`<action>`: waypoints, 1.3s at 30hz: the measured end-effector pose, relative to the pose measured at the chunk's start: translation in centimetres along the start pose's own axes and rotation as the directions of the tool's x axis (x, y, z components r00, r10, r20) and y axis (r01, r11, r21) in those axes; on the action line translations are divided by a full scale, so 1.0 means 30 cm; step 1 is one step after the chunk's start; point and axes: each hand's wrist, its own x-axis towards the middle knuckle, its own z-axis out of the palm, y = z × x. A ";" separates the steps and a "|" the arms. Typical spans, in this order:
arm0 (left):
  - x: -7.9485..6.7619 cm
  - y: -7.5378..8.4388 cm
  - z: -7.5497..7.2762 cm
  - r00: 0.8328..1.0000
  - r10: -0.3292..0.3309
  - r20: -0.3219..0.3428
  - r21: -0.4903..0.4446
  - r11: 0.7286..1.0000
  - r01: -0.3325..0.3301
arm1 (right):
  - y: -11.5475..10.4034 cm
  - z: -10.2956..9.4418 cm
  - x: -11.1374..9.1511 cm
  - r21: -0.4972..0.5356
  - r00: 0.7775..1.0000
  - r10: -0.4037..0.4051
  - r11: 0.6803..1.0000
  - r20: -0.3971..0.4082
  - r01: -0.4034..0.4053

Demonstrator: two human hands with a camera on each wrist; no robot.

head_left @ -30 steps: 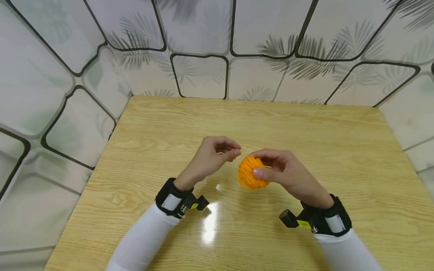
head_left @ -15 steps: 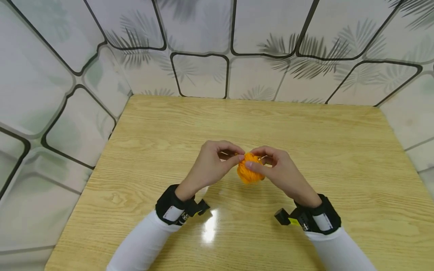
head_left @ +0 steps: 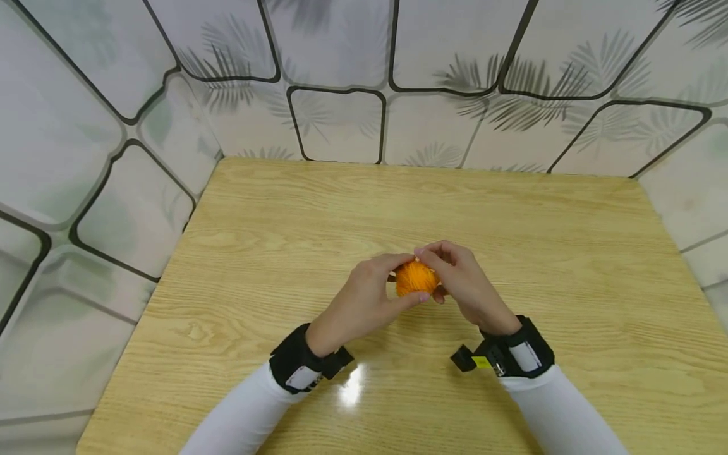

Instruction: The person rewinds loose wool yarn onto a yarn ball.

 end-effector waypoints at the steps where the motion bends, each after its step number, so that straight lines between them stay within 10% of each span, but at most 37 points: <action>1: 0.009 -0.012 -0.001 1.000 -0.025 0.015 -0.030 0.999 0.025 | 0.001 -0.002 0.007 0.002 1.000 0.004 1.000 0.010 -0.004; 4: 0.053 -0.058 -0.017 0.982 -0.158 0.101 -0.217 0.960 0.177 | 0.007 -0.016 0.026 -0.049 0.999 -0.032 0.998 0.015 0.033; 6: 0.092 -0.103 -0.031 0.951 -0.253 0.179 -0.386 0.871 0.305 | 0.021 -0.029 0.045 -0.155 0.995 -0.093 0.983 0.023 0.095; 10: 0.175 -0.193 -0.047 0.884 -0.349 0.312 -0.576 0.670 0.468 | 0.062 -0.036 0.097 -0.393 0.960 -0.259 0.876 0.104 0.279; 13: 0.224 -0.246 -0.038 0.856 -0.370 0.362 -0.574 0.635 0.517 | 0.080 -0.025 0.137 -0.490 0.930 -0.343 0.793 0.132 0.361; 23: 0.317 -0.348 0.044 0.851 -0.497 0.170 -0.464 0.721 0.514 | 0.087 -0.013 0.296 -0.622 0.956 -0.283 0.764 -0.082 0.173; 30: 0.345 -0.359 0.068 0.898 -0.433 -0.078 -0.247 0.881 0.403 | 0.079 -0.011 0.360 -0.649 0.972 -0.191 0.758 -0.135 0.059; 39: 0.364 -0.353 0.053 0.900 -0.427 -0.084 -0.154 0.898 0.411 | 0.078 -0.039 0.364 -0.646 0.973 -0.169 0.763 -0.156 0.029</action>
